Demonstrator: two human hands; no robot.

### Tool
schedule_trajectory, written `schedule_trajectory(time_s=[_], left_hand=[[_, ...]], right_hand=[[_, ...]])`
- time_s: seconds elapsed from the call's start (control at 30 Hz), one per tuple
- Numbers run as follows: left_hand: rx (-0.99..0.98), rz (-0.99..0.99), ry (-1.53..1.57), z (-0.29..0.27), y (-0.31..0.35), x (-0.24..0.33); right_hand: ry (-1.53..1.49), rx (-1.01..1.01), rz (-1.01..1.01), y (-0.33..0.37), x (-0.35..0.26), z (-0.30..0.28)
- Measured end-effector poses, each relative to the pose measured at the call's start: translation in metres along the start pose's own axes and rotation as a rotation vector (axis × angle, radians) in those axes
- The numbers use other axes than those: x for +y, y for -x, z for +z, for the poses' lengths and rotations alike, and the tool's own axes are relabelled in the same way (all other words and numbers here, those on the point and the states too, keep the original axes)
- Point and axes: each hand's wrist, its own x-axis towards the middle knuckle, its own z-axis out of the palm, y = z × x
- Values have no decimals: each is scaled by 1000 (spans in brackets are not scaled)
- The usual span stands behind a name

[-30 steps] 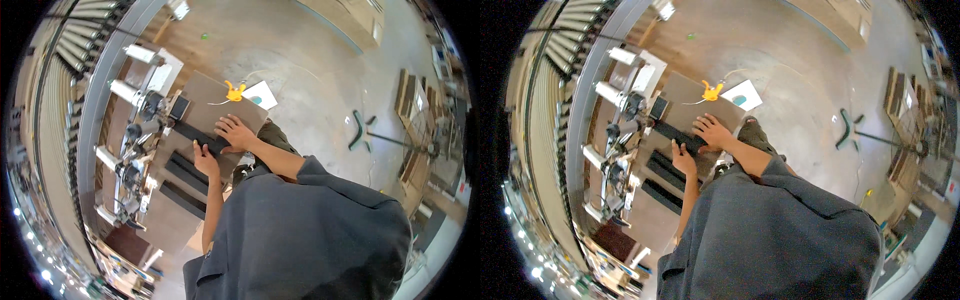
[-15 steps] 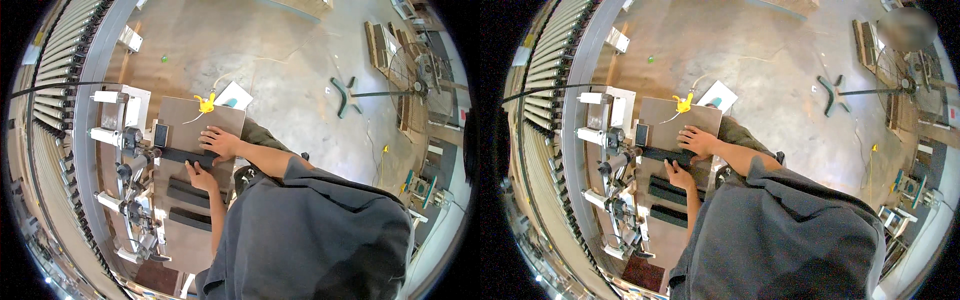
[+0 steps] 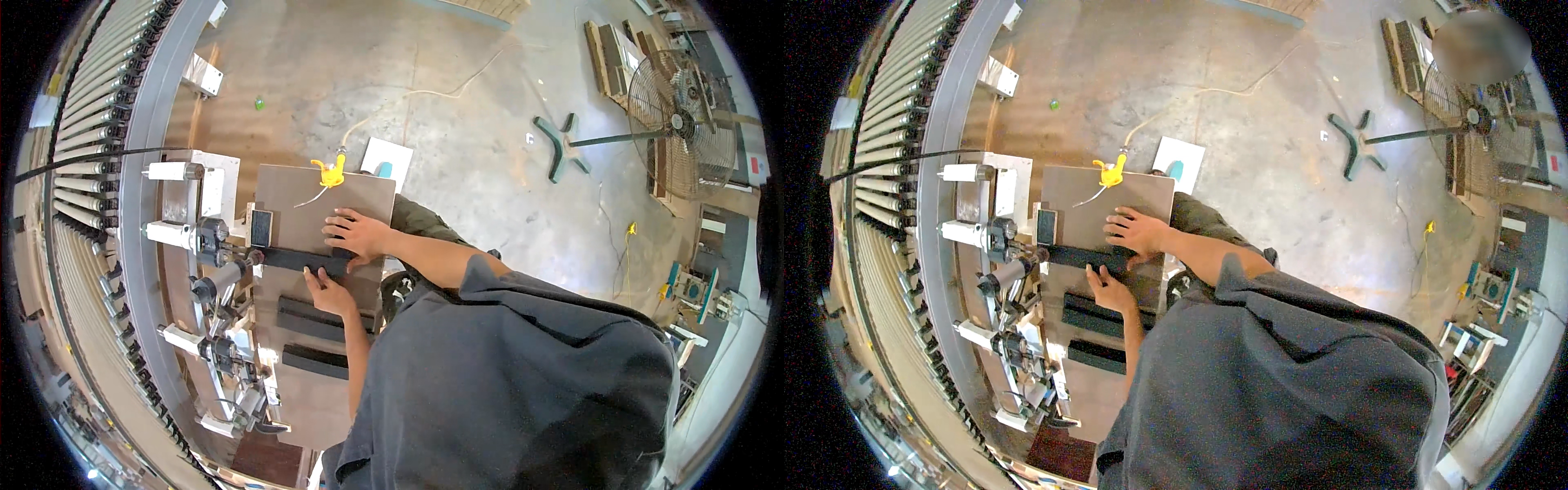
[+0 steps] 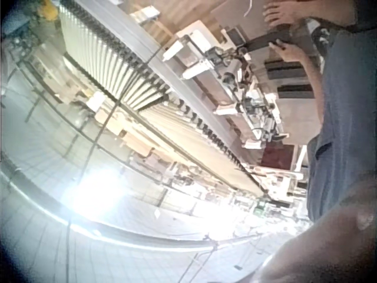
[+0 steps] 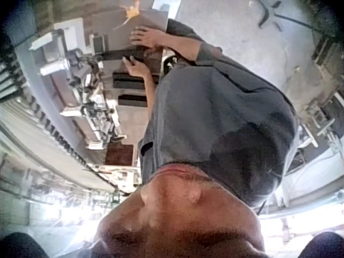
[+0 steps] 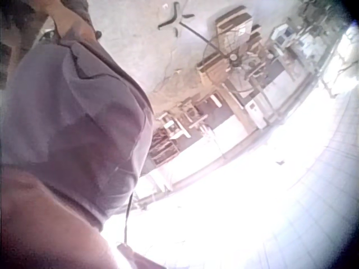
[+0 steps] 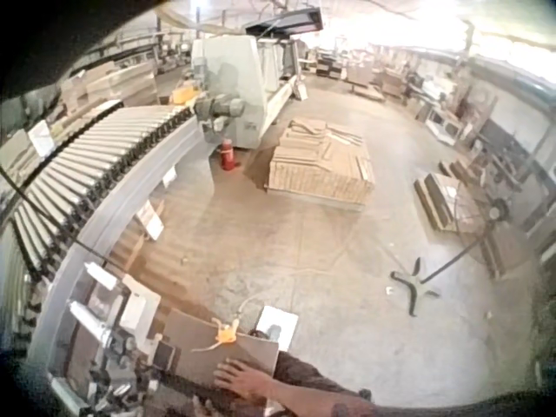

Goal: The person moves a stack of wood blocks, cleans the work surface with an air nozzle, and positions individual blocks into a machine jig.

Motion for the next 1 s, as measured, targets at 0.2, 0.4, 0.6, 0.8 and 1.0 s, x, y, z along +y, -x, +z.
schedule_trajectory(time_s=[0.2, 0.4, 0.6, 0.8, 1.0], left_hand=[[-22, -46, -10, -3, 2, 3], [14, 1, -116, -3, 1, -5], [-210, 130, -369, -30, -22, -5], [-269, 738, -656, -62, -97, -12], [-603, 923, -760, -66, -143, 7]], right_hand=[[-4, -25, -3, 2, -2, -4], [26, -89, 11, -3, -2, -4], [8, -9, 33, 0, 1, 3], [-47, -34, 11, -8, -6, -15], [-100, 63, 52, -1, 2, -11]])
